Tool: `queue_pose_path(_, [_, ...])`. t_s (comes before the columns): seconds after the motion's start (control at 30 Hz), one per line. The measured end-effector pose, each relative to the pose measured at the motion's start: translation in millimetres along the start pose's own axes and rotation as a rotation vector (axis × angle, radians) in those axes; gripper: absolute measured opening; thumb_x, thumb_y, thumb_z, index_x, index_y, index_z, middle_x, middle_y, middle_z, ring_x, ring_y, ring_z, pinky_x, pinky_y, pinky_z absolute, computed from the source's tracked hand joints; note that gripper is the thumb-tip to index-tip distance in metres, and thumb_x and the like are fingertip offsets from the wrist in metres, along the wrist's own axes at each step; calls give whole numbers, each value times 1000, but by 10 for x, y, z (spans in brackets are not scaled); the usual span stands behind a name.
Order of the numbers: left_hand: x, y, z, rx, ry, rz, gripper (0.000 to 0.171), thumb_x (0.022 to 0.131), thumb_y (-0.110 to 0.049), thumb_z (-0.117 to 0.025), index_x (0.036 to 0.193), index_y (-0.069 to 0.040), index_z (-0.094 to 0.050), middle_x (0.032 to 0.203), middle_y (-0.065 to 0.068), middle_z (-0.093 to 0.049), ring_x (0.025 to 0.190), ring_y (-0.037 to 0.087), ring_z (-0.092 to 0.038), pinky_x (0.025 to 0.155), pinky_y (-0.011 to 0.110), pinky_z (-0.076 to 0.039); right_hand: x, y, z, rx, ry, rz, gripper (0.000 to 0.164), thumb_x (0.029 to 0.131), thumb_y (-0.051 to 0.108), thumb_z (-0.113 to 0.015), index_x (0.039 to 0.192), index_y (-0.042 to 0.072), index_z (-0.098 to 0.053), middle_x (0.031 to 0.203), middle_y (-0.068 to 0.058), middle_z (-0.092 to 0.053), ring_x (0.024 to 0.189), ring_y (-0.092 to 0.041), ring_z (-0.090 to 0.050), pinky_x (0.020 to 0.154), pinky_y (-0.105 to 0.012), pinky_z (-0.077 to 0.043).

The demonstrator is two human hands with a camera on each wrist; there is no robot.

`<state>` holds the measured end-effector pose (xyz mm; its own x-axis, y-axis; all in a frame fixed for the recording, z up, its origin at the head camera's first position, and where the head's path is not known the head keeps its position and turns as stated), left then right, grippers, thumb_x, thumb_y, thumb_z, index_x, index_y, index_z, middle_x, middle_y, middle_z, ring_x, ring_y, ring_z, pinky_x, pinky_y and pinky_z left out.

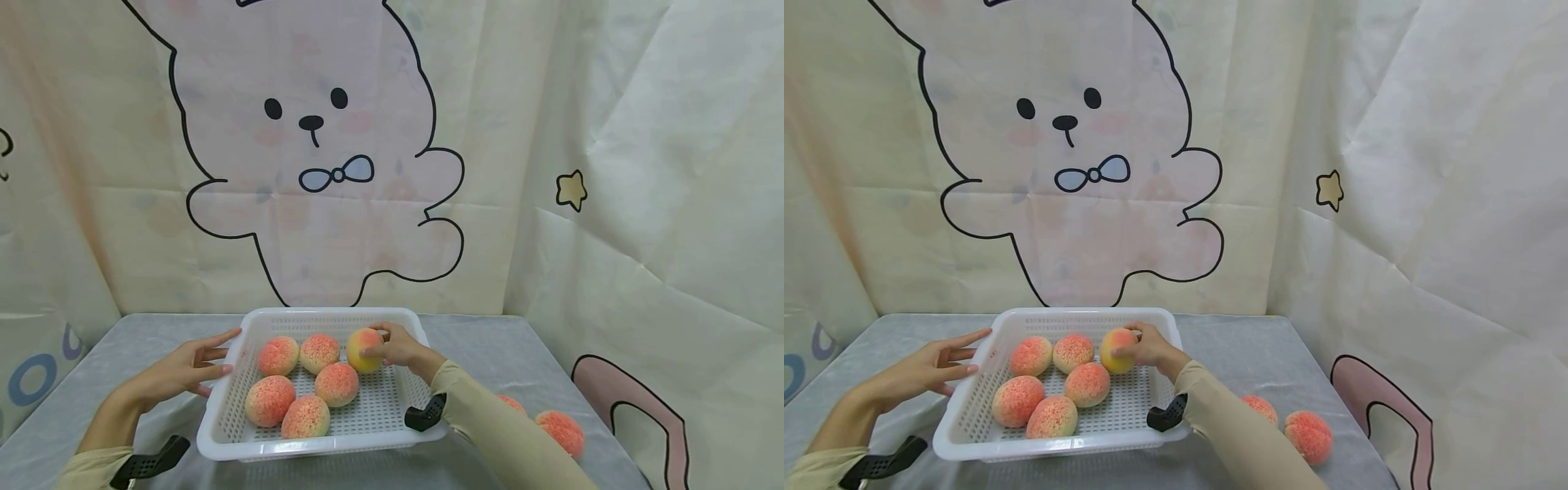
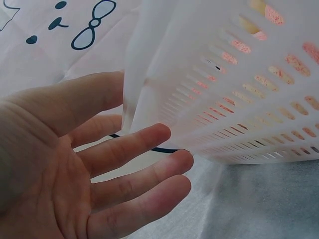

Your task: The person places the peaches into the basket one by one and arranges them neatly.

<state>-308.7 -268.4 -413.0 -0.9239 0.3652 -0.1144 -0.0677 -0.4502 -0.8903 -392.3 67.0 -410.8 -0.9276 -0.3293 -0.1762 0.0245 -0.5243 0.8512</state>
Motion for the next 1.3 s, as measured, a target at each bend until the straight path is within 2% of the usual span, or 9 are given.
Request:
queue_pose_path(0.3, [2,-9,-12,-8,3,-1,84,99,-25,-65,163,-7,-13,155,40,-31,121,39,-65,76,45,-63,2,20,-22,-27,-8,-11,64,87,21,-80,144,7,-52,126,-20,-63,100,-23,-65,81,-42,-58])
queue_pose_path(0.47, [9,-10,-14,-15,10,-6,84,99,-25,-64,163,-7,-12,155,40,-31,121,39,-64,76,45,-63,16,10,-46,-18,10,-35,65,90,20,-77,147,6,-49,135,-24,-59,110,-29,-65,91,-45,-58])
queue_pose_path(0.6, [11,-20,-9,-20,16,-16,84,100,-24,-64,163,-7,-12,155,40,-31,120,38,-65,76,44,-63,10,25,-80,-7,51,-40,63,94,20,-71,149,3,-46,143,-28,-53,123,-35,-62,100,-48,-55])
queue_pose_path(0.73, [8,-20,-6,-22,18,-18,84,100,-24,-64,163,-7,-12,155,40,-31,121,38,-65,77,44,-63,-11,20,-120,-35,107,-52,63,98,30,-67,151,5,-44,149,-26,-49,129,-35,-57,105,-51,-51])
queue_pose_path(1.03, [-7,-20,-9,-14,22,-8,83,100,-25,-63,163,-7,-11,155,40,-31,123,39,-63,77,43,-63,-54,17,-158,-71,184,-35,67,100,40,-62,155,10,-39,157,-23,-42,139,-36,-50,108,-55,-47])
queue_pose_path(1.3, [-10,-26,-6,-6,16,1,83,100,-25,-63,163,-8,-11,155,40,-32,123,40,-63,78,45,-63,-97,59,-128,-58,201,-25,65,101,39,-60,155,9,-39,160,-24,-38,143,-39,-44,110,-58,-45])
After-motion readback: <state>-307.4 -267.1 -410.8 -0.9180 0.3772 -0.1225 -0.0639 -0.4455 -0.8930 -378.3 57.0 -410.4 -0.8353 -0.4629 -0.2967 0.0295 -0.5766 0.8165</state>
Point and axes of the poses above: each hand's wrist, its own x-axis towards the middle knuckle, its own z-axis out of the back of the hand, y = z × x, the point moved 9 cm from there along x, towards the middle knuckle
